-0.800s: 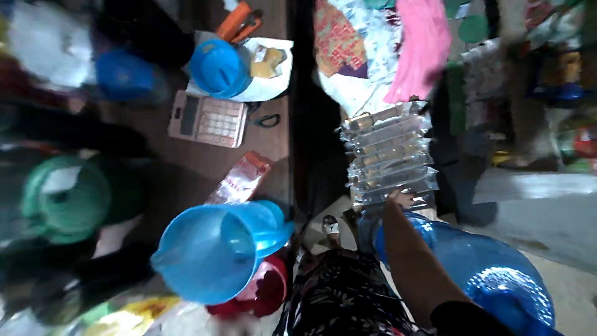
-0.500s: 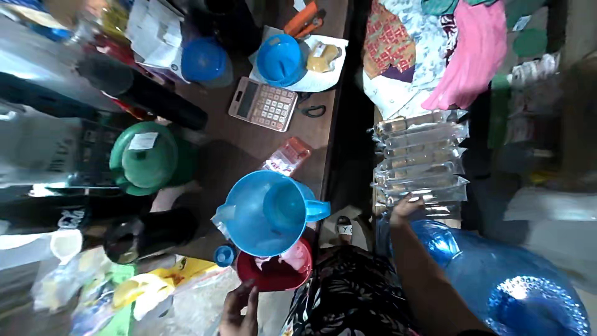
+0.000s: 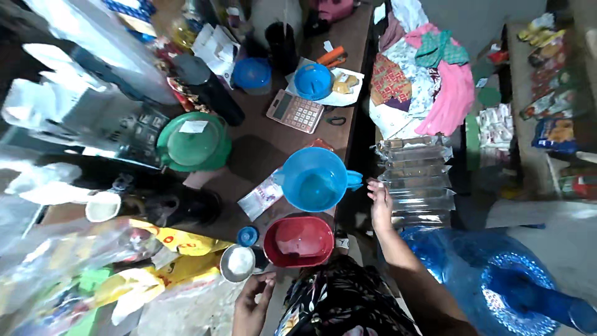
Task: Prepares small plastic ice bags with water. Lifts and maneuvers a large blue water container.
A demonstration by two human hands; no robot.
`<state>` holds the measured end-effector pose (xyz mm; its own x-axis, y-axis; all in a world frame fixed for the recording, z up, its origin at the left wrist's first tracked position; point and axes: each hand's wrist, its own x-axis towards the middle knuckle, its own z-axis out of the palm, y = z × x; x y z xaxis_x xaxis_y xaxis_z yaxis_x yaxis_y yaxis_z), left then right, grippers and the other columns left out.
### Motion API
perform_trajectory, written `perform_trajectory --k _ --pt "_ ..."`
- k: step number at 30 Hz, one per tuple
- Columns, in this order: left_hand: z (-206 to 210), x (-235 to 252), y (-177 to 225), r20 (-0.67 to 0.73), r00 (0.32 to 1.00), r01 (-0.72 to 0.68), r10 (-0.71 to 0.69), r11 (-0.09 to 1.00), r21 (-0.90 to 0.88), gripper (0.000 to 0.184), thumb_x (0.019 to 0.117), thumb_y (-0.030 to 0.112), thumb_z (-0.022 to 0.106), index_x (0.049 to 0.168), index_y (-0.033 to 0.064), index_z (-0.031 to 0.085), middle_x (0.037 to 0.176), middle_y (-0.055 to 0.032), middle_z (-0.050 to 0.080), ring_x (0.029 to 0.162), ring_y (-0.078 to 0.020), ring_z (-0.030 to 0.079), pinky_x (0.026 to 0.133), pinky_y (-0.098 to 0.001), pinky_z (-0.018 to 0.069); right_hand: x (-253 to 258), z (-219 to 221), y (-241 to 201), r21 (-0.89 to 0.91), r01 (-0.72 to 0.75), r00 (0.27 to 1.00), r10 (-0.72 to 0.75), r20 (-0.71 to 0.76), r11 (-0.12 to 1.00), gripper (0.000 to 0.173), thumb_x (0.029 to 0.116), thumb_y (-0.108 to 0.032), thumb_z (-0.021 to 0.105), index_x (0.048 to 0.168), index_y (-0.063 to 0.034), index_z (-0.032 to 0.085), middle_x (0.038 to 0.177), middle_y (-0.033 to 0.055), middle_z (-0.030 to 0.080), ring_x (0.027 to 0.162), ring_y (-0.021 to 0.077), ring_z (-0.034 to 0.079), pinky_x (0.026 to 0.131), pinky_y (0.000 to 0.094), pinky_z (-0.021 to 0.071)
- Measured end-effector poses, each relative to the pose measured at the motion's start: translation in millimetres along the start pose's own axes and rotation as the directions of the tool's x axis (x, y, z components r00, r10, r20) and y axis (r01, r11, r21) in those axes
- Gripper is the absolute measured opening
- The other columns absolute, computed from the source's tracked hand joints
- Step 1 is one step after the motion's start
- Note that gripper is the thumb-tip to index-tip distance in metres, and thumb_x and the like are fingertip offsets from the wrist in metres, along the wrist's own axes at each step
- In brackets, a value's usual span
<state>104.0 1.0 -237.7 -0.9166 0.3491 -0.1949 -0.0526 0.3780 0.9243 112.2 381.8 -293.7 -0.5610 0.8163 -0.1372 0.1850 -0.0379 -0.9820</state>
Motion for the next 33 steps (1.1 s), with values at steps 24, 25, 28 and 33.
perform_trajectory --k 24,25,28,33 --pt "-84.0 5.2 -28.7 -0.125 0.991 -0.053 0.046 0.997 -0.052 0.019 0.0941 0.012 0.062 0.105 -0.0004 0.072 0.095 -0.0015 0.072 0.083 -0.0014 0.067 0.079 -0.0199 0.0566 -96.0 264.3 -80.4 -0.511 0.743 0.489 0.171 0.855 0.431 0.028 0.1038 -0.016 0.055 0.122 -0.0045 0.072 0.133 0.0168 0.065 0.132 0.0351 0.055 0.111 0.0544 0.0414" --pt "-88.0 1.4 -32.8 -0.142 0.989 -0.050 0.041 0.997 -0.060 0.020 0.0939 0.013 0.062 0.105 -0.0002 0.072 0.095 -0.0009 0.072 0.082 -0.0009 0.067 0.078 -0.0194 0.0564 -95.2 271.3 -78.7 -0.531 0.753 0.494 0.199 0.847 0.389 0.028 0.1029 -0.014 0.057 0.125 -0.0046 0.071 0.137 0.0167 0.063 0.134 0.0353 0.053 0.112 0.0551 0.0403" --pt "-96.8 -7.5 -39.2 -0.183 0.983 -0.018 0.001 0.996 -0.090 0.020 0.0942 0.012 0.062 0.105 -0.0002 0.072 0.093 0.0004 0.072 0.082 -0.0001 0.066 0.079 -0.0190 0.0559 -93.6 280.0 -73.8 -0.576 0.757 0.532 0.221 0.818 0.310 0.025 0.0996 -0.007 0.060 0.121 0.0009 0.070 0.143 0.0193 0.057 0.137 0.0380 0.049 0.112 0.0573 0.0387" --pt "-101.6 -3.1 -47.8 -0.180 0.983 0.010 -0.027 0.996 -0.092 0.020 0.0942 0.013 0.062 0.106 0.0005 0.072 0.094 -0.0008 0.072 0.082 -0.0021 0.067 0.079 -0.0205 0.0560 -86.0 282.1 -61.7 -0.568 0.772 0.526 0.215 0.823 0.283 0.028 0.1014 -0.018 0.060 0.123 -0.0043 0.072 0.142 0.0161 0.058 0.135 0.0355 0.051 0.113 0.0561 0.0374"
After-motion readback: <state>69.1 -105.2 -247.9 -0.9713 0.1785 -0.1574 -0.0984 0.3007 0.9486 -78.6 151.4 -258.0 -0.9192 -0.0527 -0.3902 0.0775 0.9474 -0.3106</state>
